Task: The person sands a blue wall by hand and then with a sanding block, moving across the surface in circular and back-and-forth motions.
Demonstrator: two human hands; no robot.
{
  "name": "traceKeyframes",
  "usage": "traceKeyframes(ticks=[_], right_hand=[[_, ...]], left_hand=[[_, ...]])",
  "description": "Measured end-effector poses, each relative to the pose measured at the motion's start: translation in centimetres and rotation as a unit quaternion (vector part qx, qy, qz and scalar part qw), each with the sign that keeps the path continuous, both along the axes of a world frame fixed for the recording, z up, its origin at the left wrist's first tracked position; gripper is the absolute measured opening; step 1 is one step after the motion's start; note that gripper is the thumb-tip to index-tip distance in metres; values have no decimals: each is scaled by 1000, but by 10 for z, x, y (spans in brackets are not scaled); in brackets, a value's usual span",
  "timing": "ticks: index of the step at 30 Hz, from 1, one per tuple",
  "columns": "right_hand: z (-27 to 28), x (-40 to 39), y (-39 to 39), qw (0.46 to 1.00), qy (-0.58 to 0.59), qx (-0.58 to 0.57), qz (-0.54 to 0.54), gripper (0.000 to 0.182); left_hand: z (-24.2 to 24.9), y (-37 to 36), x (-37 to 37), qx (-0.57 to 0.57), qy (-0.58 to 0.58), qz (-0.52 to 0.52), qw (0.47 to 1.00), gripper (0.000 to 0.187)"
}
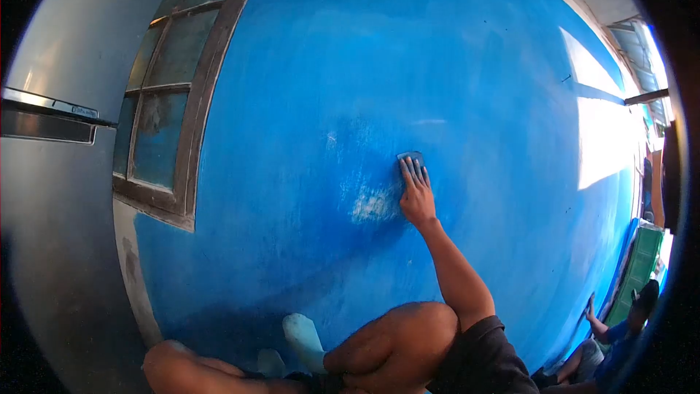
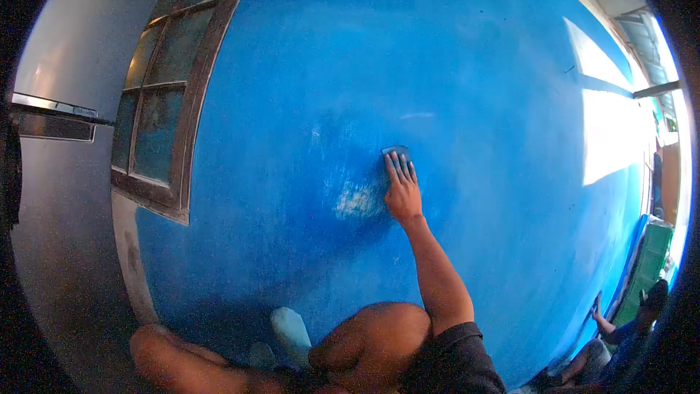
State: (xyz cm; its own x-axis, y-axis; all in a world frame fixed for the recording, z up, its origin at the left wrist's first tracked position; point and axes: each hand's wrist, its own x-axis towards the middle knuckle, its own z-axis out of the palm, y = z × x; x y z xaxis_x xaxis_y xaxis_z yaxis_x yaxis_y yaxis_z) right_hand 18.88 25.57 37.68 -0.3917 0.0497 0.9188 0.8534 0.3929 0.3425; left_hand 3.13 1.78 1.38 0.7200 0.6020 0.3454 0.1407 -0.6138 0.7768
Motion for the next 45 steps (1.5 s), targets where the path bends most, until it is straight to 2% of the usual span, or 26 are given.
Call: traceKeyframes(ticks=[45], right_hand=[[0, 0, 7, 1000, 10, 24, 14, 80]], left_hand=[[-11, 5, 3, 21, -22, 14, 999, 27]])
